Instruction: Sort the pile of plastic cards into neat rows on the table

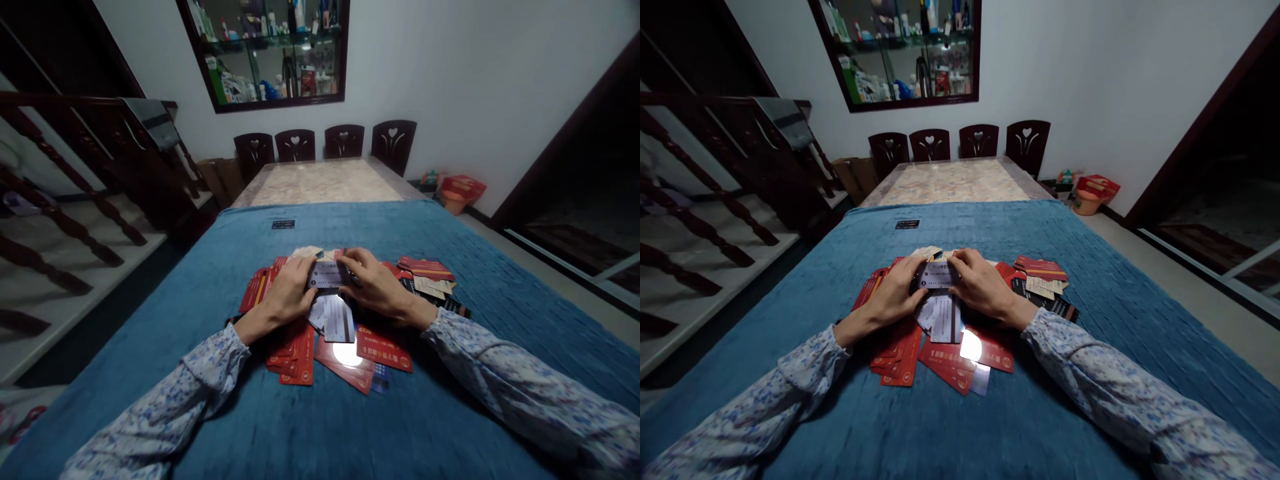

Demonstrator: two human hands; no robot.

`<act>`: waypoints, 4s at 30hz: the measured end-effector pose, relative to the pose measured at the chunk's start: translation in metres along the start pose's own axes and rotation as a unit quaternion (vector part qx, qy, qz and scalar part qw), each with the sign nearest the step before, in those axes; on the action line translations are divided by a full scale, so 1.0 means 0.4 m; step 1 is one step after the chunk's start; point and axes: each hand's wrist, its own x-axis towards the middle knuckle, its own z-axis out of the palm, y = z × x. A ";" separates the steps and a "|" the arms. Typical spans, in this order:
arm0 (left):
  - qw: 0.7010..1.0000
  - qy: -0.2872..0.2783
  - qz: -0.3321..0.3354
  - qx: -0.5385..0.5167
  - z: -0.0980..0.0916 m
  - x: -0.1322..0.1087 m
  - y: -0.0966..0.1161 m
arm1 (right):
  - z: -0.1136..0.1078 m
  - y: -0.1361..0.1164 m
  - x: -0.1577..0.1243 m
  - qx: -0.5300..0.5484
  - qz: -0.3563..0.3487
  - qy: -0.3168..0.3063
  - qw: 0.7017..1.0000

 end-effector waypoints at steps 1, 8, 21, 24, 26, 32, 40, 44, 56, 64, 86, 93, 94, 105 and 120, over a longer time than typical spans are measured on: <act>1.000 -0.002 0.005 0.002 -0.003 0.000 -0.003 | -0.002 -0.001 0.003 -0.006 -0.002 -0.002 1.000; 1.000 -0.018 -0.003 0.026 -0.028 -0.006 -0.027 | -0.013 -0.014 0.035 -0.017 -0.010 -0.031 0.999; 0.997 -0.040 -0.061 0.040 -0.082 0.001 -0.136 | 0.021 -0.022 0.179 -0.018 0.003 -0.099 0.995; 0.996 -0.038 -0.071 0.041 -0.097 0.002 -0.172 | 0.037 -0.024 0.220 -0.026 0.019 -0.124 0.992; 0.996 -0.039 -0.071 0.048 -0.104 0.003 -0.198 | 0.050 -0.023 0.245 -0.033 0.025 -0.141 0.989; 0.993 -0.055 -0.085 0.062 -0.111 0.014 -0.270 | 0.090 -0.013 0.309 -0.039 0.035 -0.157 0.986; 0.988 -0.070 -0.122 0.068 -0.100 0.045 -0.356 | 0.151 0.011 0.375 -0.069 0.046 -0.183 0.980; 0.986 -0.073 -0.132 0.074 -0.090 0.061 -0.391 | 0.181 0.024 0.405 -0.084 0.066 -0.184 0.977; 0.966 -0.145 -0.179 0.120 -0.078 0.132 -0.457 | 0.228 0.057 0.469 -0.091 0.111 -0.241 0.960; 0.953 -0.191 -0.192 0.132 -0.074 0.163 -0.486 | 0.264 0.088 0.482 -0.087 0.141 -0.244 0.955; 0.947 -0.219 -0.203 0.116 -0.041 0.182 -0.536 | 0.300 0.115 0.484 -0.089 0.169 -0.248 0.950; 0.947 -0.209 -0.208 0.127 -0.027 0.182 -0.531 | 0.294 0.110 0.485 -0.087 0.177 -0.250 0.948; 0.946 -0.210 -0.209 0.131 -0.026 0.182 -0.529 | 0.293 0.109 0.484 -0.087 0.178 -0.250 0.948; 0.949 -0.184 -0.220 0.129 -0.016 0.175 -0.528 | 0.298 0.110 0.484 -0.092 0.191 -0.255 0.944; 0.951 -0.135 -0.245 0.133 -0.030 0.130 -0.467 | 0.273 0.095 0.476 -0.085 0.169 -0.256 0.948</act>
